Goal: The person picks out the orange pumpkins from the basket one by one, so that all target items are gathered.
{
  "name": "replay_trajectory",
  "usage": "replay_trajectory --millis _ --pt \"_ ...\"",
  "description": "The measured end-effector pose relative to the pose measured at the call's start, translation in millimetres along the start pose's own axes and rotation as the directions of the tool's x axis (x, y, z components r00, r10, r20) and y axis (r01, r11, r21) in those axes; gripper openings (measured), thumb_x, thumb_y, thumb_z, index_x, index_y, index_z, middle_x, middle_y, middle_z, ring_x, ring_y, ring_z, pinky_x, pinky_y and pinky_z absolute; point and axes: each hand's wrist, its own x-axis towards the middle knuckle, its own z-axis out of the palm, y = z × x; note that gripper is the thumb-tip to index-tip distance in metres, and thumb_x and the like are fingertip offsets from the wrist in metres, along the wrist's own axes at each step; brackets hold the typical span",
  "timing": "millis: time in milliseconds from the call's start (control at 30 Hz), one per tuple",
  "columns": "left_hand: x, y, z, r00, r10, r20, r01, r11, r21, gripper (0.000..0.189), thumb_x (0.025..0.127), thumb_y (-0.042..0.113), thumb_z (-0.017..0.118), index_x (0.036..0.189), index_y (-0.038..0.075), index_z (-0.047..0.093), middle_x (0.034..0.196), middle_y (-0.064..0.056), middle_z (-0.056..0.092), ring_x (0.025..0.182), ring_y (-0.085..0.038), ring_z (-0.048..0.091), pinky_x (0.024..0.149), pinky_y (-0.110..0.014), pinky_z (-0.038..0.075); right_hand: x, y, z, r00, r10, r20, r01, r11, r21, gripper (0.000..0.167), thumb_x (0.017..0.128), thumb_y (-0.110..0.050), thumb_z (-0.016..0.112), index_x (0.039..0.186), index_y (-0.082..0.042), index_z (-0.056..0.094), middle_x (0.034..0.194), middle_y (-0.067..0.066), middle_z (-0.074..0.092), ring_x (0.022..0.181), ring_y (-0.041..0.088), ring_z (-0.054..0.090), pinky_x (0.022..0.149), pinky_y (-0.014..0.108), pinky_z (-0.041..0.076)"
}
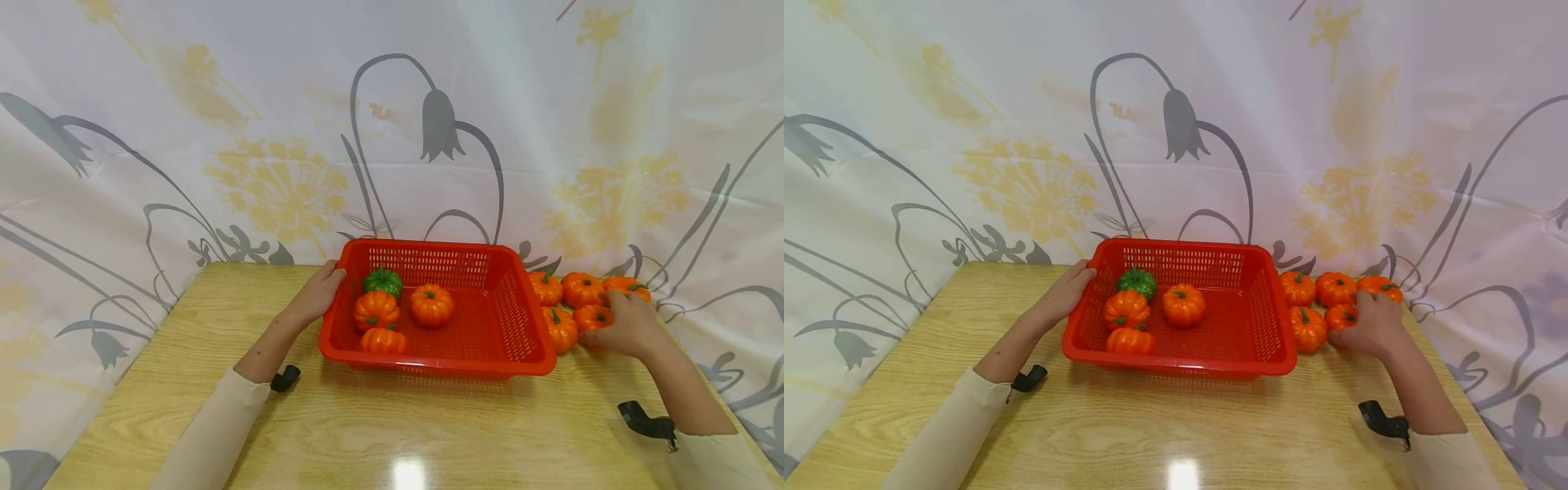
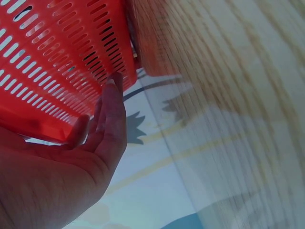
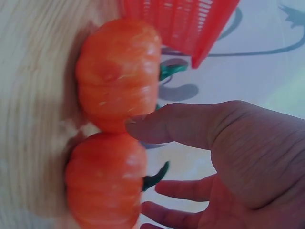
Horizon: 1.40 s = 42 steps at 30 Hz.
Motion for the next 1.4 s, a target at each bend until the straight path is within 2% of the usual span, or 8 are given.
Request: replay_trajectory --millis 267,400,667,1000,1200,1400 --pt "-0.7 1.2 0.1 1.0 0.013 0.015 -0.012 1.0 -0.026 0.045 0.115 0.028 0.032 0.144 -0.004 0.044 0.126 -0.025 0.063 0.098 -0.029 0.072 0.08 -0.033 0.061 -6.9 -18.7 -9.6 0.999 -0.034 -0.002 0.034 0.999 0.024 0.082 0.089 -0.023 0.075 0.145 0.023 0.036 0.143 0.055 0.029 0.128 0.074 0.028 0.1 0.084 0.03" --pt "0.1 -0.5 -0.1 1.0 0.014 0.019 -0.013 1.0 -0.028 0.045 0.115 0.029 0.031 0.143 -0.003 0.044 0.124 -0.024 0.063 0.098 -0.029 0.072 0.08 -0.032 0.061 -10.4 -34.8 -13.3 0.996 -0.072 -0.049 0.074 0.996 0.04 0.074 0.092 -0.019 0.068 0.147 0.021 0.038 0.145 0.052 0.032 0.129 0.071 0.029 0.099 0.081 0.032" --pt "0.3 -2.2 -1.2 1.0 0.019 0.021 -0.019 0.999 -0.029 0.044 0.115 0.027 0.032 0.143 -0.005 0.044 0.124 -0.027 0.063 0.096 -0.029 0.072 0.078 -0.029 0.06 -13.8 -77.4 -10.5 0.977 -0.148 -0.153 0.171 0.973 0.152 0.062 0.097 -0.017 0.071 0.146 0.012 0.047 0.144 0.04 0.042 0.132 0.061 0.035 0.099 0.077 0.037" --pt "-0.4 0.2 -0.5 1.0 0.023 0.018 -0.023 0.999 -0.029 0.043 0.115 0.027 0.031 0.14 -0.005 0.045 0.121 -0.025 0.062 0.093 -0.025 0.071 0.077 -0.03 0.06 -5.9 -118.3 -0.4 0.963 -0.216 -0.159 0.245 0.951 0.188 0.07 0.097 -0.022 0.078 0.148 0.012 0.045 0.147 0.034 0.047 0.134 0.054 0.041 0.107 0.073 0.039" --pt "-0.6 0.2 -0.6 1.0 0.021 0.017 -0.021 0.999 -0.029 0.043 0.115 0.027 0.031 0.139 -0.005 0.045 0.121 -0.024 0.061 0.091 -0.024 0.07 0.077 -0.03 0.06 -0.5 -136.5 4.5 0.961 -0.237 -0.143 0.262 0.945 0.195 0.075 0.097 -0.026 0.078 0.151 0.01 0.043 0.151 0.033 0.043 0.14 0.054 0.037 0.112 0.074 0.035" --pt "-0.3 0.2 -0.6 0.999 0.027 0.02 -0.026 0.999 -0.035 0.044 0.115 0.026 0.032 0.14 -0.007 0.044 0.123 -0.027 0.061 0.094 -0.027 0.071 0.077 -0.028 0.059 3.6 -148.6 7.9 0.964 -0.24 -0.116 0.259 0.946 0.194 0.076 0.097 -0.03 0.079 0.154 0.005 0.043 0.154 0.032 0.04 0.142 0.055 0.038 0.113 0.074 0.036"
